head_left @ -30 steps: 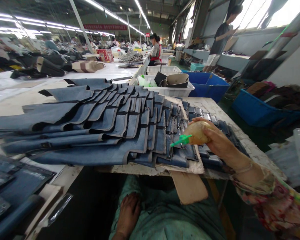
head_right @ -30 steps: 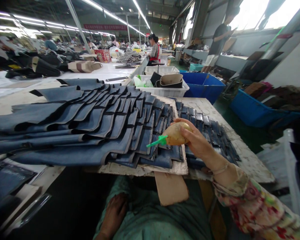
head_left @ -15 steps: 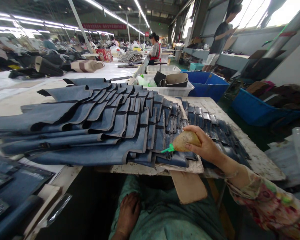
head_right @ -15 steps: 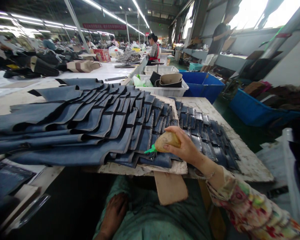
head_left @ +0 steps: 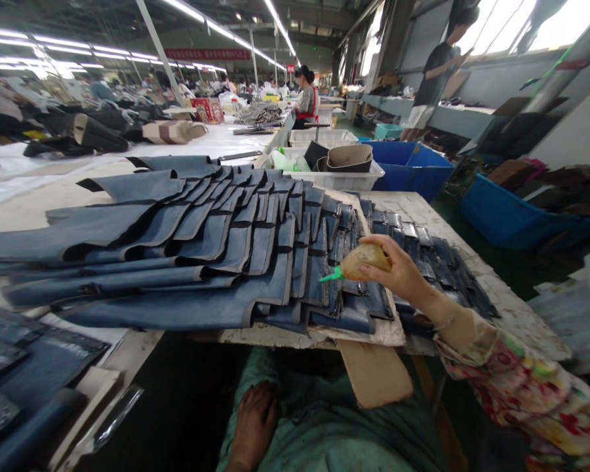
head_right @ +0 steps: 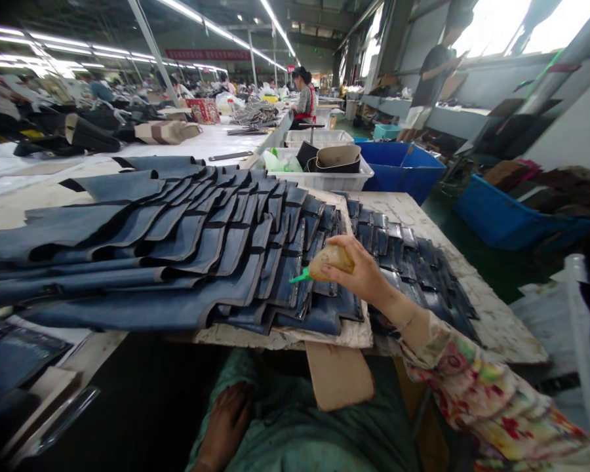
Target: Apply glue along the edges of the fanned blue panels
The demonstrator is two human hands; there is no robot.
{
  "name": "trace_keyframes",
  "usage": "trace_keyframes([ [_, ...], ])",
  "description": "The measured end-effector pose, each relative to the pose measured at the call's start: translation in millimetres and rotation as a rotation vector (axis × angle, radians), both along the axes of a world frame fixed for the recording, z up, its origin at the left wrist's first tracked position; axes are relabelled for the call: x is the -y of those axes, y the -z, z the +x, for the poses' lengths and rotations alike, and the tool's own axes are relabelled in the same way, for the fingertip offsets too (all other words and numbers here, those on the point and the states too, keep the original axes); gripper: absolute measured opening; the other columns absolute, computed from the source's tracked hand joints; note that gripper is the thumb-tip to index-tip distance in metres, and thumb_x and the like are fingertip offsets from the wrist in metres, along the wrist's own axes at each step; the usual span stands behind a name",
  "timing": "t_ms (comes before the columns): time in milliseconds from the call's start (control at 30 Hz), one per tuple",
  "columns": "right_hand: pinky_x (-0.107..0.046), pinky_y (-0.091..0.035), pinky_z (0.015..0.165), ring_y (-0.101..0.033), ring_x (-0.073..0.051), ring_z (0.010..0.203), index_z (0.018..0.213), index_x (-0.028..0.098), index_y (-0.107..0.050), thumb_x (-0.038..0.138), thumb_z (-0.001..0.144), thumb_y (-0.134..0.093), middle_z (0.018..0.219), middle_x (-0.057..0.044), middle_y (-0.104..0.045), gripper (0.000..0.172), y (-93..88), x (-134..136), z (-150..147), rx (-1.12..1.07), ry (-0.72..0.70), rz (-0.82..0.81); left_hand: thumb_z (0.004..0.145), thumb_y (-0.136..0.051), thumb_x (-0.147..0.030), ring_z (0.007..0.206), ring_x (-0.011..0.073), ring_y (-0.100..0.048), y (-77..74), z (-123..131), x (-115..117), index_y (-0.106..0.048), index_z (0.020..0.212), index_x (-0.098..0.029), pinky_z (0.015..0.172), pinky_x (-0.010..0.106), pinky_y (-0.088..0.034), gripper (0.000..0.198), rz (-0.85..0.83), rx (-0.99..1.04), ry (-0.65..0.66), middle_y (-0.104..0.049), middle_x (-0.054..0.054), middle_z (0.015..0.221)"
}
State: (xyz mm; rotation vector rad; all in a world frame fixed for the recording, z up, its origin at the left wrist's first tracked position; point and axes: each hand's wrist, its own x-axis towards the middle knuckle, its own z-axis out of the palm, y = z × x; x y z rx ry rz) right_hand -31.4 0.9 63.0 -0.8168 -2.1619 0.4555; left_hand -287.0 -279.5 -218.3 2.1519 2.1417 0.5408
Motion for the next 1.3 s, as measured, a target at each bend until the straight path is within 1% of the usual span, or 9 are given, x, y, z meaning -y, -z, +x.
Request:
trace_keyframes([
  [67,-0.037,-0.046,0.088,-0.054,-0.022,0.098,0.112,0.024,-0.049,0.041,0.078,-0.060,0.108,-0.006,-0.054,0.040,-2.3,6.4,3.0,0.020,-0.028,-0.064,0.087,-0.045,-0.030,0.098,0.0210,-0.062,-1.1,0.2,-0.1,-0.065,0.100,-0.025,0.086,0.046,-0.053,0.025,-0.002,-0.001,-0.004,-0.066,0.002,0.104],
  [133,-0.037,-0.046,0.088,-0.054,-0.022,0.098,0.113,0.024,-0.049,0.041,0.078,-0.059,0.109,-0.006,-0.054,0.040,-2.5,7.1,3.5,0.027,-0.024,-0.067,0.087,-0.045,-0.030,0.097,0.0210,-0.062,-2.7,0.2,-1.1,-0.066,0.100,-0.024,0.085,0.045,-0.054,0.026,0.001,-0.004,-0.002,-0.067,0.002,0.104],
  [300,-0.041,-0.040,0.095,-0.049,-0.024,0.107,0.114,0.022,-0.048,0.039,0.078,-0.060,0.112,-0.008,-0.051,0.042,3.0,-17.7,-5.9,-0.001,0.055,0.101,0.087,-0.044,-0.029,0.098,0.0212,-0.062,-7.6,0.5,-3.5,-0.066,0.101,-0.023,0.086,0.045,-0.053,0.027,-0.026,-0.008,0.020,-0.067,0.002,0.103],
  [400,-0.040,-0.039,0.096,-0.049,-0.024,0.108,0.114,0.021,-0.048,0.038,0.078,-0.060,0.112,-0.008,-0.051,0.042,4.4,-29.1,-9.2,-0.014,0.064,0.140,0.087,-0.044,-0.028,0.099,0.0213,-0.062,-8.7,0.5,-2.8,-0.066,0.103,-0.022,0.088,0.045,-0.052,0.027,-0.049,-0.017,0.004,-0.066,0.003,0.105],
  [567,-0.038,-0.042,0.092,-0.051,-0.022,0.102,0.113,0.021,-0.049,0.038,0.078,-0.060,0.109,-0.007,-0.052,0.041,3.3,-29.7,-6.2,0.009,0.034,0.099,0.087,-0.045,-0.031,0.097,0.0213,-0.063,-5.4,-0.9,-2.1,-0.066,0.102,-0.024,0.084,0.045,-0.055,0.027,-0.008,-0.053,0.028,-0.067,0.002,0.104],
  [800,-0.040,-0.041,0.094,-0.050,-0.023,0.106,0.115,0.022,-0.048,0.043,0.078,-0.060,0.113,-0.008,-0.051,0.045,6.2,-44.9,-11.3,-0.021,0.085,0.094,0.085,-0.046,-0.028,0.096,0.0211,-0.063,-4.2,-0.9,-3.6,-0.067,0.100,-0.023,0.084,0.043,-0.055,0.025,0.008,-0.081,0.018,-0.067,0.002,0.102],
  [933,-0.041,-0.041,0.094,-0.050,-0.024,0.105,0.116,0.022,-0.048,0.043,0.078,-0.059,0.113,-0.008,-0.052,0.045,4.6,-45.4,-9.6,-0.031,0.103,0.075,0.085,-0.047,-0.027,0.097,0.0198,-0.063,-5.4,-0.6,-2.8,-0.065,0.101,-0.024,0.084,0.044,-0.055,0.024,0.004,-0.050,0.016,-0.067,0.000,0.103],
  [1067,-0.041,-0.041,0.094,-0.050,-0.023,0.104,0.115,0.022,-0.048,0.043,0.077,-0.060,0.112,-0.008,-0.052,0.044,6.1,-47.7,-9.9,-0.022,0.104,0.096,0.085,-0.047,-0.029,0.096,0.0203,-0.063,-1.1,-3.1,-2.4,-0.065,0.101,-0.024,0.083,0.045,-0.055,0.024,0.038,-0.063,0.026,-0.067,-0.001,0.103],
  [1300,-0.043,-0.038,0.096,-0.048,-0.025,0.108,0.114,0.021,-0.048,0.041,0.078,-0.059,0.112,-0.009,-0.051,0.043,12.8,-81.2,-25.7,-0.006,0.095,0.211,0.087,-0.046,-0.032,0.100,0.0190,-0.062,7.3,-6.4,-0.9,-0.065,0.104,-0.026,0.087,0.040,-0.054,0.026,-0.015,-0.116,0.049,-0.066,0.001,0.106],
])
